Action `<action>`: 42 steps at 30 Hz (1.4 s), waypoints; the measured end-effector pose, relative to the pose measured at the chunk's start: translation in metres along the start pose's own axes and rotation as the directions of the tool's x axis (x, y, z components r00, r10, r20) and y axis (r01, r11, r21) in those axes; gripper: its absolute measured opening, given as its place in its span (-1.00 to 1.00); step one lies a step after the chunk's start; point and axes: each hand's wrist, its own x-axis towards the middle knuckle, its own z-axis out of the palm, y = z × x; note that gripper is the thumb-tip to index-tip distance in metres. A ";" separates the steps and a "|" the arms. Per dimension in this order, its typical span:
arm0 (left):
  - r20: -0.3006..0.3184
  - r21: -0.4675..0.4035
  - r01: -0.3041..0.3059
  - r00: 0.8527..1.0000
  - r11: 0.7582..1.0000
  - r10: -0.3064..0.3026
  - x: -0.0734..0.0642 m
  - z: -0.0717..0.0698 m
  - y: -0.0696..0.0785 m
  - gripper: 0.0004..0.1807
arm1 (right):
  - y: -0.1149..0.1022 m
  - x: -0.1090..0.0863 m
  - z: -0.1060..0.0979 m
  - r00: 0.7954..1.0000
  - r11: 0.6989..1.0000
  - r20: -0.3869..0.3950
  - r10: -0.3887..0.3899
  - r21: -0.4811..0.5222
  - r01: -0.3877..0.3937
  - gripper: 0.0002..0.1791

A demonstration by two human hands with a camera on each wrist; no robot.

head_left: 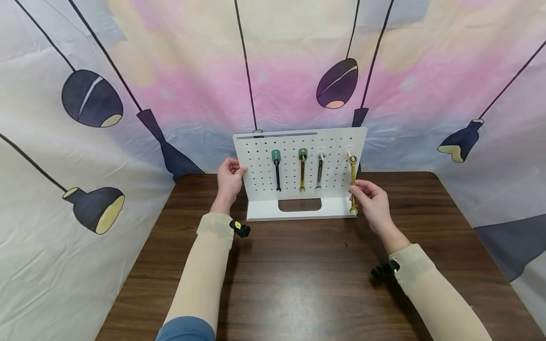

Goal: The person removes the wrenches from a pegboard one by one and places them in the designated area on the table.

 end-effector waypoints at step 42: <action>0.018 -0.006 0.018 1.000 1.000 -0.018 0.000 -0.003 0.002 -0.81 | 0.011 -0.017 -0.049 0.985 0.988 0.075 0.154 -0.037 -0.151 -0.69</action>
